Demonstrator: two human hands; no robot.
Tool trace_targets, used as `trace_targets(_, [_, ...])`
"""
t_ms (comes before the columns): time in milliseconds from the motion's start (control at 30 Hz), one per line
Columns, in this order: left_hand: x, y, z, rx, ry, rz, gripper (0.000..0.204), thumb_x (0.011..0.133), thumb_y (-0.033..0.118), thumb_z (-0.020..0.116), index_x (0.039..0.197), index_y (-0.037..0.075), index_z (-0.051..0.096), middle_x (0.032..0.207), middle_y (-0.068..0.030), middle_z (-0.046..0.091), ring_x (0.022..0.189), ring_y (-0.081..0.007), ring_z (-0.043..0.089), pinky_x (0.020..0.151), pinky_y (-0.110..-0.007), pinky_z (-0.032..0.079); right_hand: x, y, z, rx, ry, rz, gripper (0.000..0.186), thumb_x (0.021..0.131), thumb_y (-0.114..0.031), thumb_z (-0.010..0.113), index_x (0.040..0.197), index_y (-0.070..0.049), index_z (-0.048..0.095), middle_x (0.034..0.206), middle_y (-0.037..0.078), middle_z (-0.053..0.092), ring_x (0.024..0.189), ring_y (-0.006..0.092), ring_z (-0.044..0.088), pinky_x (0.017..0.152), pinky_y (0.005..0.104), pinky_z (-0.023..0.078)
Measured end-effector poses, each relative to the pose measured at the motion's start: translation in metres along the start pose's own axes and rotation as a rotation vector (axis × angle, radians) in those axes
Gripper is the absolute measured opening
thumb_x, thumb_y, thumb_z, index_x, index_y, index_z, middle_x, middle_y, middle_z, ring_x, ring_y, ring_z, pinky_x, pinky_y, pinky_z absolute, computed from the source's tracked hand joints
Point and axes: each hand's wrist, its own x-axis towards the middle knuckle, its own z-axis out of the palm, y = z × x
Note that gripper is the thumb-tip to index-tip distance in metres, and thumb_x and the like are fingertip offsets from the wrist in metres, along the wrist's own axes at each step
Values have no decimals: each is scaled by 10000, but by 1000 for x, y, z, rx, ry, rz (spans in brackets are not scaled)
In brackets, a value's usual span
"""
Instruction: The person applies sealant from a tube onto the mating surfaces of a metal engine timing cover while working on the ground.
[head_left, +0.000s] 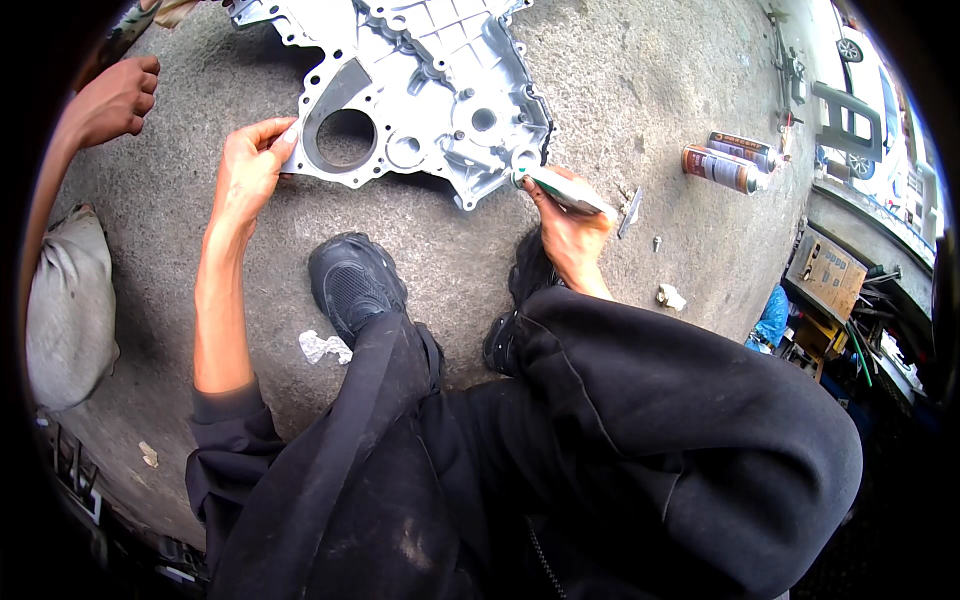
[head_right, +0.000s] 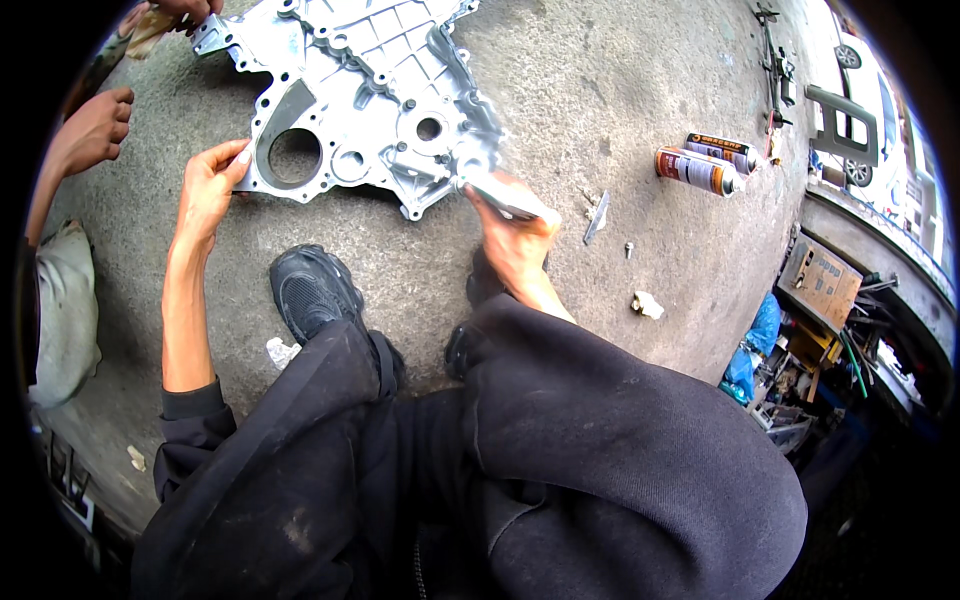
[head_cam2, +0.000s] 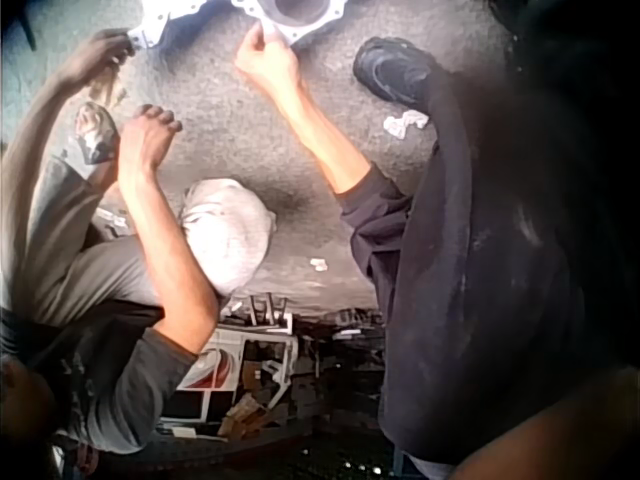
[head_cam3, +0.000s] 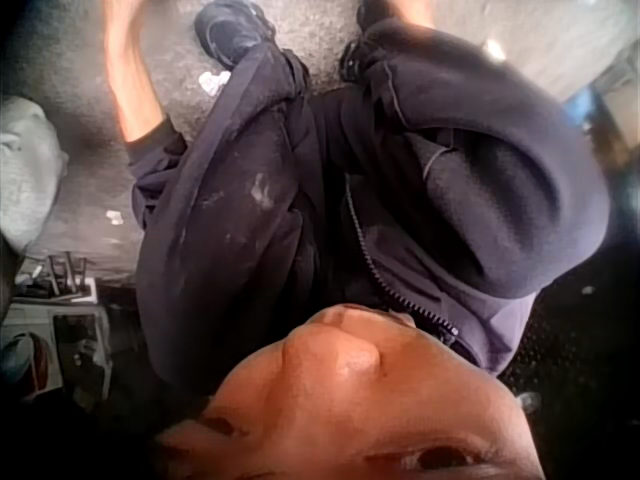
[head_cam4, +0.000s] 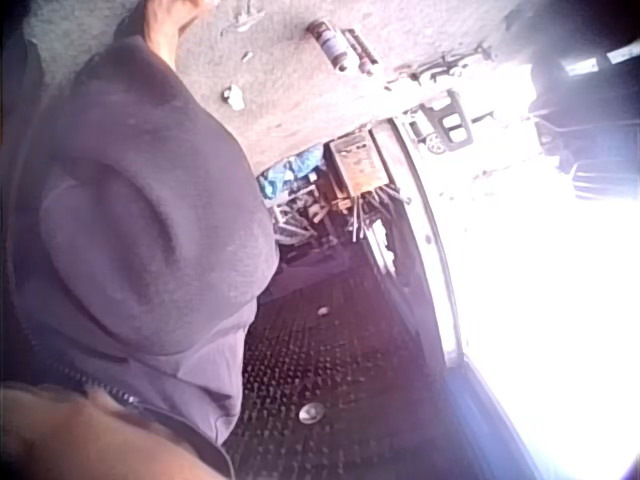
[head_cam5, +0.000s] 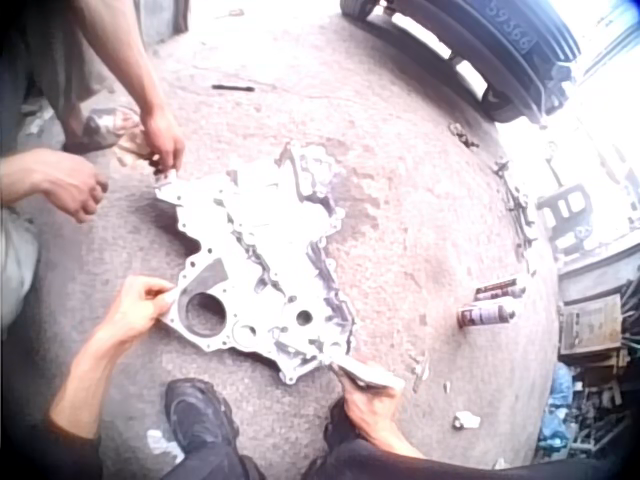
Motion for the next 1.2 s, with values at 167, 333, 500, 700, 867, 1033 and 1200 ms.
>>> trace_targets(167, [-1,2,0,-2,-3,-4,326,980,179,617,1232,-21,672,993,-40,706,848,-103,613,734,-279,484,1,-1,3,-27,0,-13,197,778,-5,838,958,15,760,951,96,757,832,149,707,762,280,553])
trace_targets(333, [0,-1,-1,-10,-2,-5,325,981,180,616,1231,-20,673,996,-41,706,852,-105,613,738,-280,485,0,-2,0,14,-8,27,193,789,4,824,969,19,755,967,98,755,847,151,706,770,280,551])
trace_targets(500, [0,1,0,0,1,-8,322,981,177,615,1233,-15,674,991,-37,706,852,-104,615,736,-280,486,-3,0,-3,45,-9,-20,183,795,31,808,969,24,752,969,105,752,864,156,704,784,281,551])
trace_targets(700, [0,1,-1,5,1,-9,320,981,174,616,1231,-17,674,986,-35,706,845,-102,616,731,-276,486,-7,-4,-2,75,-8,3,181,795,38,807,967,20,754,963,109,750,866,155,704,788,280,554])
trace_targets(867, [-1,3,0,0,6,-15,317,982,174,616,1227,-19,676,982,-35,706,842,-100,615,730,-274,485,-8,-6,-3,24,-29,-1,168,805,36,798,967,23,754,967,109,749,869,159,704,791,286,557])
trace_targets(1033, [0,3,0,-2,-6,-6,317,981,174,614,1224,-20,677,981,-36,705,840,-99,612,728,-276,482,-11,-8,6,204,-29,40,157,813,43,785,966,17,757,952,96,746,877,160,700,802,287,555])
trace_targets(1200, [-3,-1,-1,4,10,0,311,980,171,612,1219,-16,681,974,-34,703,837,-101,610,732,-277,482,-9,-15,11,35,-95,-101,114,842,13,760,955,2,752,912,87,741,844,180,704,777,285,553])
